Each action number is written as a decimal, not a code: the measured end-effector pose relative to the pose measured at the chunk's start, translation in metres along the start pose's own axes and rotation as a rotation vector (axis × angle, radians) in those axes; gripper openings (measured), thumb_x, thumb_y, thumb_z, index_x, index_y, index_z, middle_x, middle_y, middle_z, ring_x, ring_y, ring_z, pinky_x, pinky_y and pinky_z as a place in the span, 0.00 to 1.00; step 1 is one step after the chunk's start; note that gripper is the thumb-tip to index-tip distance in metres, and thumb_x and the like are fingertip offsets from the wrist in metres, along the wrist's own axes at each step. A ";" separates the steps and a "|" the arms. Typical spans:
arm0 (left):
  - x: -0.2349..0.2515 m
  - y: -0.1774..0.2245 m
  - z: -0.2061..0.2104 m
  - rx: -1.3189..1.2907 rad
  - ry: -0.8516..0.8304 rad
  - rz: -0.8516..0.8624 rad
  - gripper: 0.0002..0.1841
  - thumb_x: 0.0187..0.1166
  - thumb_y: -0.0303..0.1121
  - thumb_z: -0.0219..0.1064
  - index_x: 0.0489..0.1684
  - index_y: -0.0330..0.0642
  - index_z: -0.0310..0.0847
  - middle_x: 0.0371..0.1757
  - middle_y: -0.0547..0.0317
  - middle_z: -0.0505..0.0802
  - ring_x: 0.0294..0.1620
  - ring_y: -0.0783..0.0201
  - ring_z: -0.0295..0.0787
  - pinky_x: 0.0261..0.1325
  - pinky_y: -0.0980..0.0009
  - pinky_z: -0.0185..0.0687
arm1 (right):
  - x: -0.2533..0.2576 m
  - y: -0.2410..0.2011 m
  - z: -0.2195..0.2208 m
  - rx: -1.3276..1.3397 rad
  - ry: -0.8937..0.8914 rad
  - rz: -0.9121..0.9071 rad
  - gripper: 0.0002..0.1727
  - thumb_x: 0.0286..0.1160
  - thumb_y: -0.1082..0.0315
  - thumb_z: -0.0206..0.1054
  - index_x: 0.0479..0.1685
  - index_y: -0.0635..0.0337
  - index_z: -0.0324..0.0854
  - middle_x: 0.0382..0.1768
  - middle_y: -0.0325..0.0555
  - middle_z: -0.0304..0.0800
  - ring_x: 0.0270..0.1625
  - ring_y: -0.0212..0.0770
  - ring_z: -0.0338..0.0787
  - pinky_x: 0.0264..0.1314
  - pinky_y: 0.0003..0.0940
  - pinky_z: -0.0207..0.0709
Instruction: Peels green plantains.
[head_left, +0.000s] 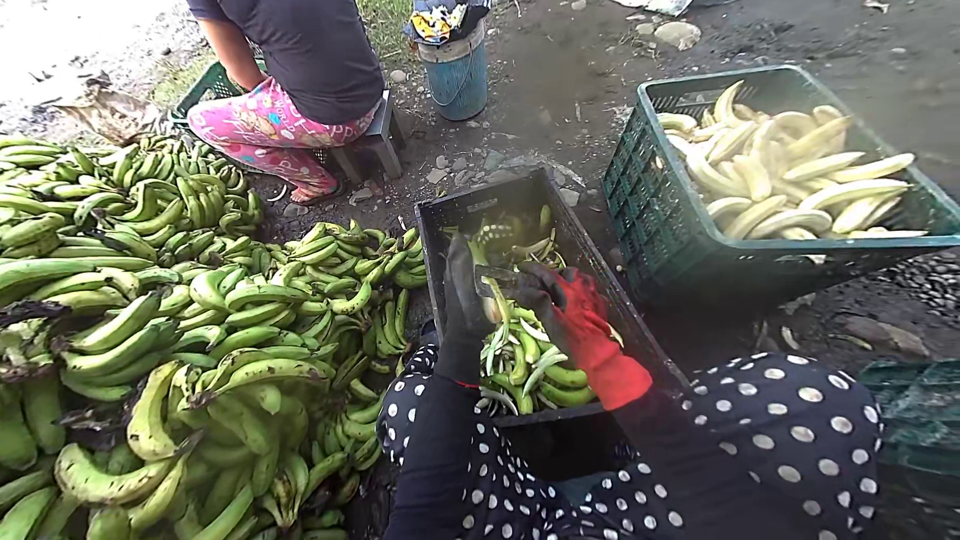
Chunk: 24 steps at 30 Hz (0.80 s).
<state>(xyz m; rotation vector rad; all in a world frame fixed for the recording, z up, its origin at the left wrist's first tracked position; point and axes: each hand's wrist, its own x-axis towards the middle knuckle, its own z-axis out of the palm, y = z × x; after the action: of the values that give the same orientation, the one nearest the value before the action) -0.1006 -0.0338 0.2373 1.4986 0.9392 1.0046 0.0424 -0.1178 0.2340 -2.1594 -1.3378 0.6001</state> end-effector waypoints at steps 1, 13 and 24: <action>0.001 -0.001 -0.001 -0.021 0.006 -0.017 0.31 0.87 0.54 0.45 0.86 0.50 0.62 0.69 0.55 0.83 0.61 0.67 0.82 0.62 0.63 0.81 | -0.002 0.002 0.000 -0.009 0.025 -0.023 0.29 0.79 0.40 0.57 0.79 0.28 0.78 0.70 0.59 0.83 0.74 0.70 0.76 0.63 0.74 0.68; -0.005 0.017 0.006 0.065 -0.359 -0.052 0.35 0.88 0.60 0.40 0.82 0.43 0.67 0.55 0.54 0.89 0.46 0.67 0.89 0.52 0.64 0.88 | 0.024 0.022 -0.001 0.234 -0.048 0.097 0.22 0.92 0.62 0.52 0.77 0.59 0.77 0.67 0.66 0.86 0.72 0.63 0.83 0.76 0.64 0.69; 0.000 -0.002 -0.005 -0.515 -0.071 -0.253 0.21 0.92 0.56 0.42 0.59 0.58 0.78 0.32 0.68 0.85 0.27 0.74 0.81 0.31 0.75 0.81 | -0.020 0.031 0.014 -0.067 0.222 -0.268 0.41 0.71 0.23 0.49 0.74 0.36 0.84 0.69 0.61 0.84 0.75 0.74 0.76 0.69 0.81 0.62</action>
<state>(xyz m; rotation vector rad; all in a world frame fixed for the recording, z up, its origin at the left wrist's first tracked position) -0.1050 -0.0319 0.2359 0.9529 0.7254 0.9137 0.0462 -0.1452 0.2049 -1.9830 -1.5050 0.2072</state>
